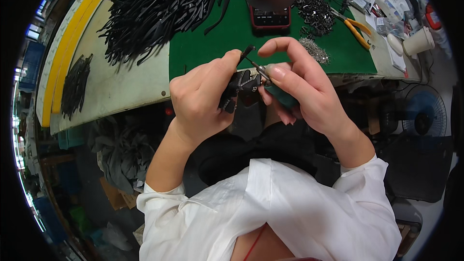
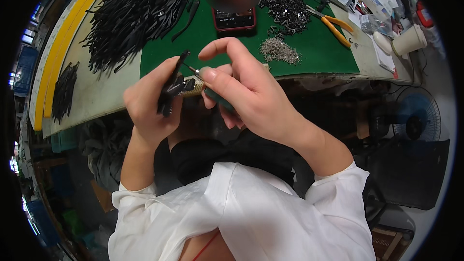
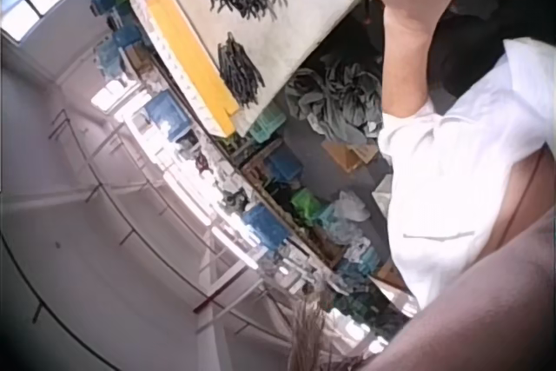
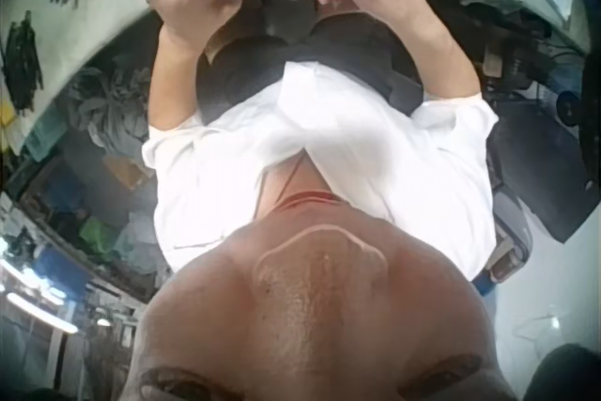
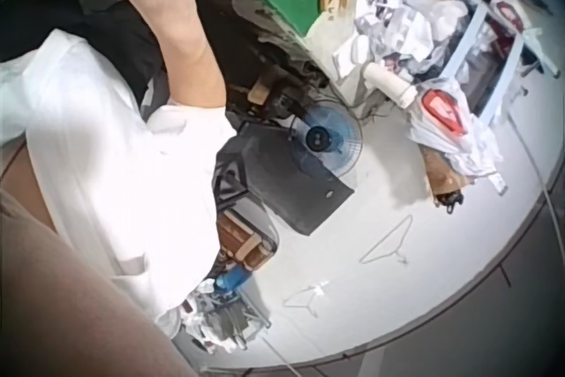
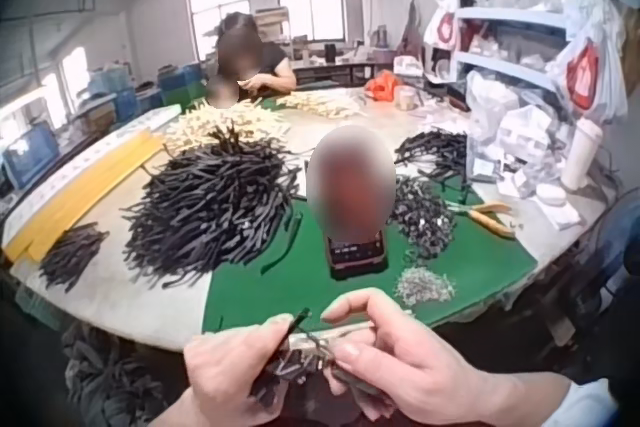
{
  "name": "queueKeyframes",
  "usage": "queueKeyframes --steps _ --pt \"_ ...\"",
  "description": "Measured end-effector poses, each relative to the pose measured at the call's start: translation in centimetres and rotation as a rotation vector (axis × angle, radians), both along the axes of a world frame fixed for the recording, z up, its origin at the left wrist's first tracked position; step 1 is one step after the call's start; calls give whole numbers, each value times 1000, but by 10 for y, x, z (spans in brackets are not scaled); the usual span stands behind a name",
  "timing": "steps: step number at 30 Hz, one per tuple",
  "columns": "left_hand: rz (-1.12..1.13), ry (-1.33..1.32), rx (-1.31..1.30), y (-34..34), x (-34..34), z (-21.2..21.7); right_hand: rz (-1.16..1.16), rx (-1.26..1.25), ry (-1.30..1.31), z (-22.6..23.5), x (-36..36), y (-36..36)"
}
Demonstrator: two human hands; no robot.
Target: The person repeatedly picks up black cables and small metal connectors from a green workbench, inserts the connectors into the cable ends, and places the assembled units back on the table.
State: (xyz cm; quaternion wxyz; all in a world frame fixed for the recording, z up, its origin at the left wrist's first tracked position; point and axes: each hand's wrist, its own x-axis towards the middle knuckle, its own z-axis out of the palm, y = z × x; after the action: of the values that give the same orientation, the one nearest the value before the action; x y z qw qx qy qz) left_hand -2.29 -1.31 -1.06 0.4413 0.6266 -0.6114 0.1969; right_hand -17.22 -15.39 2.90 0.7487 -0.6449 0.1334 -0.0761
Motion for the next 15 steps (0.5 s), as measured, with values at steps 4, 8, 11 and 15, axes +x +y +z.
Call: queueKeyframes --steps 4,8,11,15 --pt "21 -20 49 1 6 -5 -66 -150 -27 -7 3 8" --pt "82 -41 83 -4 7 -11 -246 -797 -189 -32 11 6" --pt "286 -112 135 -19 16 -4 -240 -760 -114 -27 11 3" --pt "503 -144 281 -65 76 -1 -191 -590 37 -23 2 -4"
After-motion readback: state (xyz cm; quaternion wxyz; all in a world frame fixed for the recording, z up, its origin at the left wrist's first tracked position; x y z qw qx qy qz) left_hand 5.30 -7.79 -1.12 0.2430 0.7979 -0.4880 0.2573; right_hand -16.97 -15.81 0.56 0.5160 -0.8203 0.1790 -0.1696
